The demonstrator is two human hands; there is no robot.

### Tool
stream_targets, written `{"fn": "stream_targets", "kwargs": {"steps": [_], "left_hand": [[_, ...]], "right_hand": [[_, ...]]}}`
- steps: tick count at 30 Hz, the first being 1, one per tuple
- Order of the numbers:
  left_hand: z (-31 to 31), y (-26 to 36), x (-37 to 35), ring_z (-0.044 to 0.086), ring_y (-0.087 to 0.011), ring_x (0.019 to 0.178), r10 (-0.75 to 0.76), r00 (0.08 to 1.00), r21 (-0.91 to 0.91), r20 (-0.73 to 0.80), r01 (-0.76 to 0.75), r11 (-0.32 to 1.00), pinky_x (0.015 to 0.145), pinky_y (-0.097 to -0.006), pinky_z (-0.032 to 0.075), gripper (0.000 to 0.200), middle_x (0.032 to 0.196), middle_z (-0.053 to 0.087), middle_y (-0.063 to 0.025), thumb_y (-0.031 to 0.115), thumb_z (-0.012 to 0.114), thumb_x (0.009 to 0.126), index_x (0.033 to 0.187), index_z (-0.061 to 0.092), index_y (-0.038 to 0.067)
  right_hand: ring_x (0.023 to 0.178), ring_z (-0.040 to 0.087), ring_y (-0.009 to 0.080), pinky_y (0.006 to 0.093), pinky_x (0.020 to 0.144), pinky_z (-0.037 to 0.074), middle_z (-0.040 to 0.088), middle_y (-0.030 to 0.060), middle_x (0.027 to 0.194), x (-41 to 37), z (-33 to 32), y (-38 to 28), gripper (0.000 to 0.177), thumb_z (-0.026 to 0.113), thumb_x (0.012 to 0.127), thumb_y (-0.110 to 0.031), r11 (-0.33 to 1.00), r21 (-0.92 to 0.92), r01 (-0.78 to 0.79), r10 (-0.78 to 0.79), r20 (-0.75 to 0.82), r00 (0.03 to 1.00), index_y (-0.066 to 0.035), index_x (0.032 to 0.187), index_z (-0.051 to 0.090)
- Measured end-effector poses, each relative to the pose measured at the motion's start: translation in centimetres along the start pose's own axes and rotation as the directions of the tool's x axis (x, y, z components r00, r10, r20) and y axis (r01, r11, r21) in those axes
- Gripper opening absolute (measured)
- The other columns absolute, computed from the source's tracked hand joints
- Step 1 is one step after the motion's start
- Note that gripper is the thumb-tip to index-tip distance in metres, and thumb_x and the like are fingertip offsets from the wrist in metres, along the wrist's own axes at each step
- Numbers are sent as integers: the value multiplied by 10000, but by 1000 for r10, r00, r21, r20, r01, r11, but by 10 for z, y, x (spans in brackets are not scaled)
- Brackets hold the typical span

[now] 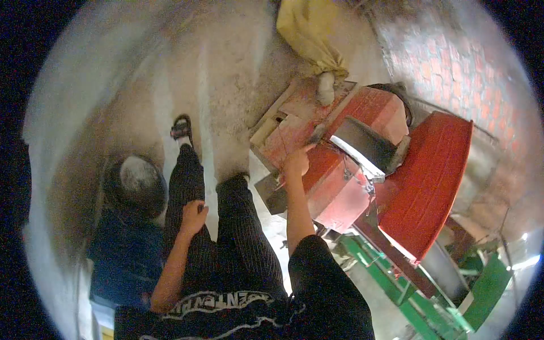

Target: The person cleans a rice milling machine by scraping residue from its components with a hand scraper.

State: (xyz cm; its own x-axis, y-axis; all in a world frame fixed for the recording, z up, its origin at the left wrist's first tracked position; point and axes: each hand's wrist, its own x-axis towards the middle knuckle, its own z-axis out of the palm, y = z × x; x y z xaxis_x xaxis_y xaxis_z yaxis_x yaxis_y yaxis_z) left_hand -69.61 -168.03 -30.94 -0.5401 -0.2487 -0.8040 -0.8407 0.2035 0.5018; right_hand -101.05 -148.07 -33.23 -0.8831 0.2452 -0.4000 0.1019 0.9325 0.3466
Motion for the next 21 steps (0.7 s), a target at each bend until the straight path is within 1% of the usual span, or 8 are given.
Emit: {"fn": "stream_targets", "kwargs": {"steps": [3, 6, 8, 10, 12, 16, 19, 21], "left_hand": [[-42, -1, 18, 534, -352, 1022, 146, 984, 11, -103, -146, 989, 916, -431, 394, 223, 1042, 599, -170, 198, 595, 824, 978, 615, 38], [-88, 14, 33, 544, -351, 994, 201, 962, 29, -186, -199, 980, 898, -429, 403, 228, 995, 607, -171, 210, 600, 820, 967, 614, 36], [-97, 4, 40, 544, -354, 989, 210, 968, 96, -140, -197, 976, 894, -425, 406, 228, 987, 609, -174, 210, 603, 819, 964, 616, 35], [-101, 1, 50, 545, -358, 984, 204, 975, 155, -84, -190, 970, 890, -421, 409, 228, 979, 610, -177, 210, 605, 817, 962, 618, 34], [-98, 12, 59, 545, -356, 983, 109, 992, 243, 64, -121, 962, 887, -422, 410, 217, 983, 611, -172, 205, 617, 811, 943, 623, 33], [-97, 53, 68, 542, -353, 997, 234, 966, 246, 112, -255, 935, 890, -426, 409, 229, 996, 613, -168, 215, 633, 799, 939, 630, 34], [-110, 69, 77, 542, -345, 1009, 244, 951, 302, 190, -293, 907, 903, -420, 409, 260, 1001, 619, -164, 232, 636, 799, 965, 639, 32], [-122, 78, 87, 541, -345, 1012, 199, 956, 378, 215, -269, 886, 906, -423, 407, 269, 1003, 618, -165, 244, 630, 805, 970, 638, 32]], "right_hand": [[811, 667, 360, 445, 700, 547, 660, 237, 885, -31, -5, 3, 1003, 630, 810, -390, 996, 4, -88, 87, 93, 992, 46, 1427, -30], [818, 662, 374, 461, 711, 540, 657, 244, 877, -35, -31, -2, 1078, 658, 780, -467, 977, 103, -185, 162, 201, 966, -2, 1441, -56], [829, 655, 391, 471, 730, 535, 650, 260, 887, -10, -11, 6, 1102, 665, 760, -504, 961, 182, -209, 177, 181, 968, -25, 1448, -51], [811, 653, 403, 485, 723, 534, 649, 266, 878, 20, -11, 6, 998, 615, 812, -421, 934, 302, -192, 161, 123, 979, -28, 1450, -45], [799, 654, 402, 489, 709, 536, 647, 272, 871, 23, -12, 3, 924, 571, 833, -348, 930, 301, -211, 183, 120, 976, -30, 1451, -38], [728, 660, 394, 489, 651, 544, 649, 264, 801, -6, -13, 11, 781, 461, 852, -164, 939, 259, -228, 187, 173, 967, -33, 1454, -20], [659, 659, 376, 476, 583, 548, 654, 215, 726, 11, -3, 16, 781, 476, 888, -204, 949, 251, -190, 175, 79, 981, -59, 1455, -42], [659, 658, 383, 478, 591, 547, 652, 229, 725, 37, -6, 5, 782, 473, 875, -182, 935, 288, -206, 181, 111, 977, -52, 1455, -36]]}}
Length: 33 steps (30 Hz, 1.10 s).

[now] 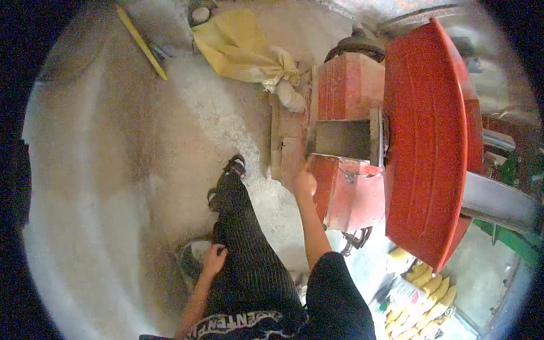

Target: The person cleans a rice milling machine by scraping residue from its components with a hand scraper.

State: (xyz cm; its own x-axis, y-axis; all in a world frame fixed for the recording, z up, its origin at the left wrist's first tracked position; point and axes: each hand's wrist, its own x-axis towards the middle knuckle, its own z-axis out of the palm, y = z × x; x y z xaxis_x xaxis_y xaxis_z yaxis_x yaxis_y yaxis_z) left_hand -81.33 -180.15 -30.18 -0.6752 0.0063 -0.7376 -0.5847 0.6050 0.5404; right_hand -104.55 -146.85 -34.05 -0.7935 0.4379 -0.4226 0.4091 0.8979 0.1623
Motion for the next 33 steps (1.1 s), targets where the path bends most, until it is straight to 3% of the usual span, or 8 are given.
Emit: {"fn": "stream_targets", "kwargs": {"steps": [7, 15, 18, 21, 25, 27, 31, 33], "left_hand": [[-60, 63, 54, 521, -366, 1033, -47, 999, 132, -10, 48, 990, 924, -428, 396, 277, 1029, 601, -174, 266, 611, 828, 992, 632, 44], [-103, 151, 95, 456, -353, 1114, 272, 962, 70, 15, -273, 960, 982, -445, 352, 289, 1167, 526, -170, 172, 625, 823, 1080, 573, 50], [-106, 131, 124, 447, -352, 1120, 249, 964, 101, 96, -259, 961, 989, -449, 346, 309, 1163, 523, -170, 210, 623, 825, 1082, 577, 44], [-106, 108, 145, 442, -356, 1127, 173, 958, 317, 229, -241, 917, 984, -458, 345, 351, 1166, 519, -175, 262, 620, 822, 1091, 580, 40], [-139, 118, 167, 439, -366, 1129, 189, 921, 286, 341, -293, 912, 985, -457, 342, 387, 1166, 516, -190, 307, 616, 819, 1100, 583, 43], [-159, 114, 175, 437, -370, 1135, 251, 906, 312, 340, -360, 879, 989, -452, 338, 384, 1165, 514, -200, 303, 623, 816, 1096, 584, 43], [-185, 117, 194, 437, -371, 1137, 197, 932, 345, 305, -301, 889, 986, -460, 338, 383, 1167, 514, -206, 302, 632, 812, 1093, 586, 44], [-192, 115, 202, 437, -371, 1140, 217, 904, 286, 368, -332, 899, 981, -464, 341, 377, 1170, 514, -206, 294, 640, 810, 1086, 585, 44]], "right_hand": [[652, 658, 382, 468, 573, 550, 659, 224, 736, 25, 22, -35, 786, 482, 900, -212, 985, 111, -135, 139, -35, 990, -71, 1454, -57], [581, 638, 368, 466, 526, 540, 641, 279, 848, 44, -6, -26, 830, 536, 842, -204, 984, 57, -166, 157, 138, 978, -92, 1468, 2], [570, 637, 354, 442, 482, 532, 652, 239, 874, 78, -10, -49, 825, 542, 833, -195, 984, 72, -164, 165, -1, 986, -109, 1473, 30], [561, 635, 342, 434, 459, 525, 651, 216, 944, 57, 30, -38, 823, 539, 816, -147, 996, 54, -65, 81, -401, 913, -120, 1476, 48], [624, 641, 348, 446, 514, 541, 544, 249, 1195, 10, 36, -26, 811, 537, 799, -112, 932, 175, -317, 313, 53, 948, -114, 1476, 89], [549, 618, 343, 444, 456, 518, 621, 245, 993, 29, 23, -36, 784, 519, 820, -124, 997, 71, 5, 31, -499, 866, -124, 1477, 92], [468, 584, 346, 452, 405, 483, 622, 217, 710, 92, 20, -84, 772, 498, 846, -141, 993, 114, -40, 90, -481, 872, -135, 1479, 56], [458, 579, 350, 457, 396, 468, 572, 184, 552, 107, 6, -110, 760, 485, 876, -176, 921, 270, -282, 337, -185, 923, -150, 1479, 23]]}}
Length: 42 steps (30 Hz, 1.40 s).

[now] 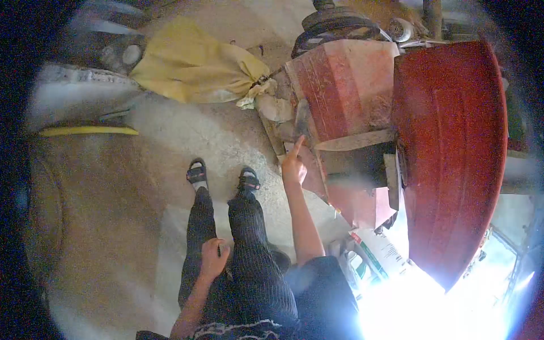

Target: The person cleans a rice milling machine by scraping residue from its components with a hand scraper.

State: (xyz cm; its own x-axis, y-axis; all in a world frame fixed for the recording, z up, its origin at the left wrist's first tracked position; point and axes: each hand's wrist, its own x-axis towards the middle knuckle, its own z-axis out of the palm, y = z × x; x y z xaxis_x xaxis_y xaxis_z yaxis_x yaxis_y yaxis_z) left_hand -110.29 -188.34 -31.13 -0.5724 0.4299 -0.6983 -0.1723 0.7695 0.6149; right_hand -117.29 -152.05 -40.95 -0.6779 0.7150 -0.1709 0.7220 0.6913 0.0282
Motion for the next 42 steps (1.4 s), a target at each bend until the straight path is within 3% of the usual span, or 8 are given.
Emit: {"fn": "stream_targets", "kwargs": {"steps": [10, 12, 18, 24, 26, 33, 36, 42], "left_hand": [[-32, -12, 4, 447, -358, 1129, 12, 999, 55, 45, -15, 998, 964, -457, 358, 328, 1151, 532, -181, 266, 639, 810, 1058, 594, 56], [-29, -13, 7, 452, -356, 1119, 23, 997, 63, 77, -28, 998, 952, -455, 368, 326, 1144, 538, -169, 269, 640, 813, 1060, 594, 62], [-28, -7, 11, 472, -365, 1093, 72, 989, 61, 125, -81, 995, 948, -447, 367, 338, 1138, 544, -170, 270, 645, 813, 1065, 588, 52], [-48, -17, 16, 500, -346, 1076, 47, 997, 75, 67, -52, 996, 936, -436, 365, 320, 1097, 573, -159, 266, 633, 822, 1058, 590, 54], [-50, -14, 20, 505, -339, 1073, 57, 996, 56, 64, -61, 997, 935, -434, 364, 318, 1086, 579, -159, 268, 630, 825, 1057, 590, 55], [-44, 4, 26, 516, -350, 1067, 108, 993, 68, 52, -112, 991, 938, -440, 366, 304, 1075, 592, -174, 269, 624, 830, 1035, 597, 48], [-45, -3, 26, 519, -354, 1064, 77, 993, 86, 94, -85, 993, 934, -445, 374, 305, 1081, 589, -186, 269, 627, 828, 1030, 598, 43], [-53, -8, 30, 522, -360, 1058, 58, 992, 38, 115, -63, 997, 916, -448, 381, 308, 1073, 591, -190, 262, 637, 819, 1029, 597, 41]], "right_hand": [[485, 606, 278, 387, 386, 484, 633, 217, 1080, -27, -23, 58, 718, 523, 862, -186, 986, -59, 154, -161, -119, 980, -165, 1474, 148], [536, 629, 265, 374, 397, 494, 658, 196, 1016, 10, -2, 39, 738, 525, 852, -188, 945, -283, 163, -151, 65, 986, -159, 1475, 130], [589, 636, 320, 426, 480, 525, 661, 201, 877, 44, -17, -42, 759, 526, 859, -232, 991, 4, -136, 135, 99, 986, -190, 1479, 90], [576, 626, 339, 452, 473, 500, 630, 196, 705, -20, -16, 23, 735, 530, 864, -223, 999, 41, -19, 25, -147, 989, -204, 1477, 126], [553, 614, 344, 452, 461, 487, 630, 177, 688, -2, -29, 16, 717, 522, 869, -216, 993, -2, -118, 117, 173, 978, -201, 1476, 141], [456, 582, 347, 475, 400, 461, 601, 142, 560, 84, -4, -79, 736, 483, 897, -290, 996, 75, 42, -18, -301, 953, -265, 1477, 30], [464, 587, 349, 466, 408, 467, 605, 144, 562, 75, -16, -76, 731, 483, 902, -304, 993, 15, -120, 120, 5, 993, -260, 1477, 34], [476, 598, 346, 457, 414, 476, 607, 135, 550, 22, -28, -18, 690, 480, 902, -281, 1000, 2, -8, 8, -148, 989, -252, 1476, 97]]}}
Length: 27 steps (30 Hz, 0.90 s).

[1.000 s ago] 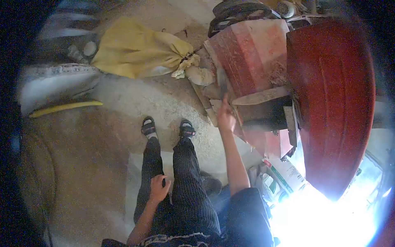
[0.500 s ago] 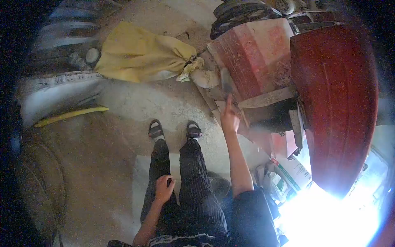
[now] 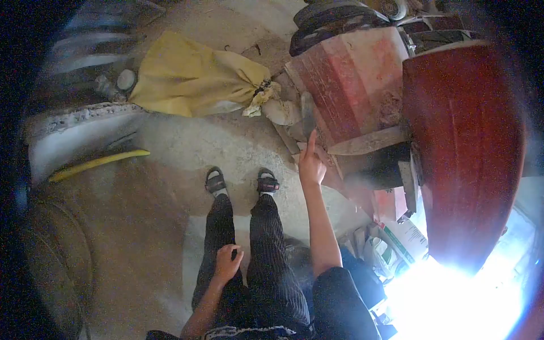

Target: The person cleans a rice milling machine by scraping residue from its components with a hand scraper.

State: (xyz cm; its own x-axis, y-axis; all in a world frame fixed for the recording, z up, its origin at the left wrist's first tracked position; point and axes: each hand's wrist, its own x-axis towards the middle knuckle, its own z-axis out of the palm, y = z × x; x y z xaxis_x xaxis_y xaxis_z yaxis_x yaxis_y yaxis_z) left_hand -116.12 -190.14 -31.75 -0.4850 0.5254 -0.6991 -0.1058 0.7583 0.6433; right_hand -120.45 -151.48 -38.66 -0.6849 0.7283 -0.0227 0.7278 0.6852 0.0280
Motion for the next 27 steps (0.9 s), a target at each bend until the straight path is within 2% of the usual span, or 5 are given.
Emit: {"fn": "stream_targets", "kwargs": {"steps": [16, 19, 21, 24, 27], "left_hand": [[-14, -8, 5, 535, -335, 1042, -14, 999, -51, -32, 12, 999, 923, -431, 375, 278, 1029, 611, -165, 249, 637, 817, 999, 609, 39], [-16, -6, 2, 531, -332, 1051, -44, 997, -56, -58, 41, 998, 928, -431, 375, 274, 1036, 611, -165, 246, 637, 815, 988, 613, 36], [-14, -5, 2, 529, -335, 1054, -12, 996, -70, -87, 6, 998, 932, -432, 375, 272, 1061, 605, -162, 251, 632, 820, 989, 612, 38], [-17, -2, 7, 527, -340, 1054, -23, 997, -58, -70, 19, 998, 940, -429, 374, 277, 1094, 595, -156, 253, 630, 824, 1004, 616, 44], [-18, -5, 6, 511, -344, 1075, -44, 996, -44, -71, 41, 998, 948, -428, 372, 294, 1116, 584, -159, 263, 624, 832, 1033, 613, 48]], "right_hand": [[586, 626, 363, 502, 529, 518, 664, 200, 872, 38, -24, -33, 671, 471, 897, -253, 985, -14, -169, 167, 275, 947, -261, 1471, 123], [577, 618, 370, 509, 529, 519, 662, 207, 930, 46, -11, -26, 679, 487, 882, -241, 996, -11, -92, 92, 206, 974, -258, 1469, 145], [654, 638, 383, 493, 554, 516, 627, 140, 1123, 90, -1, -37, 602, 478, 909, -231, 954, 76, 291, -259, -287, 922, -293, 1450, 220], [794, 652, 355, 461, 621, 531, 559, 61, 1265, 117, -18, -65, 585, 495, 900, -221, 994, -92, 59, -48, 125, 991, -289, 1436, 270], [891, 645, 331, 438, 672, 534, 573, 81, 1243, 93, -5, -41, 558, 495, 889, -195, 975, 92, 202, -182, -195, 964, -279, 1415, 326]]}}
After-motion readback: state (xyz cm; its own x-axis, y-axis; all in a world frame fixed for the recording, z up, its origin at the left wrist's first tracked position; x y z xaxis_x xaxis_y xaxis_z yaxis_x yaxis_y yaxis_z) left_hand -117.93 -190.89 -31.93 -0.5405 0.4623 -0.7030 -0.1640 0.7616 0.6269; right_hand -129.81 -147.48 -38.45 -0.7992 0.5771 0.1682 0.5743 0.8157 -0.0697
